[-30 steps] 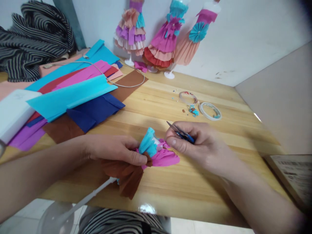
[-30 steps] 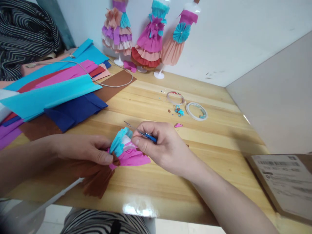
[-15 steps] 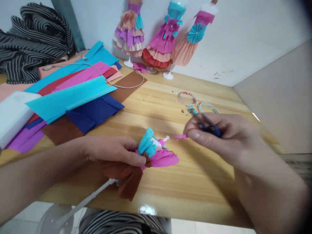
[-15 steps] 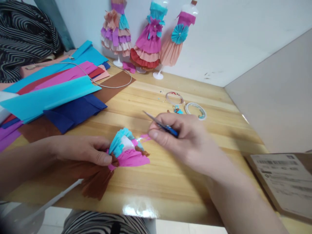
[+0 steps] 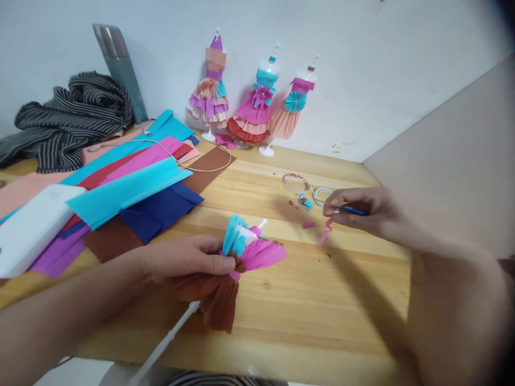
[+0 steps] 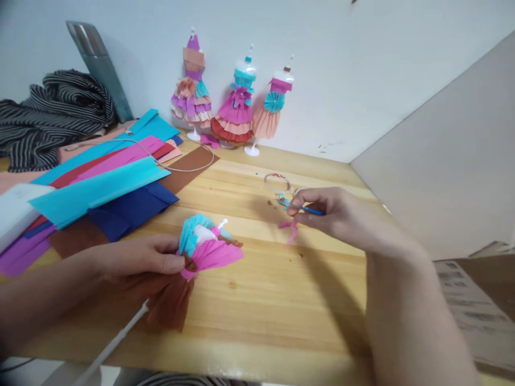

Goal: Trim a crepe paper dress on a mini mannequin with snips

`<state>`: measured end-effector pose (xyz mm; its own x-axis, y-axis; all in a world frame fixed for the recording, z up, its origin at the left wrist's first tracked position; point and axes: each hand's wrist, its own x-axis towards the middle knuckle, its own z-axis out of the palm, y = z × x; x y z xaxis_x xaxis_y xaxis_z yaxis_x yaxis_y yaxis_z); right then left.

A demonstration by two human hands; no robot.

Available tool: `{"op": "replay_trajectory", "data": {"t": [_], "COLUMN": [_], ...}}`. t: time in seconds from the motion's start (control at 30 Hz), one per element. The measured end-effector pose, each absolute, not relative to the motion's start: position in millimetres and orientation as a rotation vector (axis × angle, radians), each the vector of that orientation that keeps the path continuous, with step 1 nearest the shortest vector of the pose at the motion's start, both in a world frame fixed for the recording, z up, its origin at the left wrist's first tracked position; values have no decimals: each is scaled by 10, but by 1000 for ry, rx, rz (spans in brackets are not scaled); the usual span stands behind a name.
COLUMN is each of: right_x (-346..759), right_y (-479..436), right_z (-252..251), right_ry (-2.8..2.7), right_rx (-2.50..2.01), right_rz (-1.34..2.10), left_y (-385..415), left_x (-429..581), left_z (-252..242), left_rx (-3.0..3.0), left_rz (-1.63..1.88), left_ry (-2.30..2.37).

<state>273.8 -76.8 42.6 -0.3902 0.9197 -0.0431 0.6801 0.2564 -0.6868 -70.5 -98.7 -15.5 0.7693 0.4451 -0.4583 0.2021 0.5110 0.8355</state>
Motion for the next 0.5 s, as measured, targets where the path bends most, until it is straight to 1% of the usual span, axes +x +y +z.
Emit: {"op": "replay_trajectory", "data": {"t": [0.23,0.4,0.5], "right_x": [2555,2359,2185], "right_y": [-807,-925,-1038], "right_z": [463,527,551], "right_ry": [-2254,-2240,-2309], "right_rx": [-1427,-1185,-1038], "right_rz": [920,1047,1004], "left_y": [-1019,-1034,-1045], "left_x": [-726,-719,-706], "left_z": [-85,-40,-23], "left_rx": [1297,1365,1395], "left_rz": [175,170,185], "left_ry": [594,606,626]}}
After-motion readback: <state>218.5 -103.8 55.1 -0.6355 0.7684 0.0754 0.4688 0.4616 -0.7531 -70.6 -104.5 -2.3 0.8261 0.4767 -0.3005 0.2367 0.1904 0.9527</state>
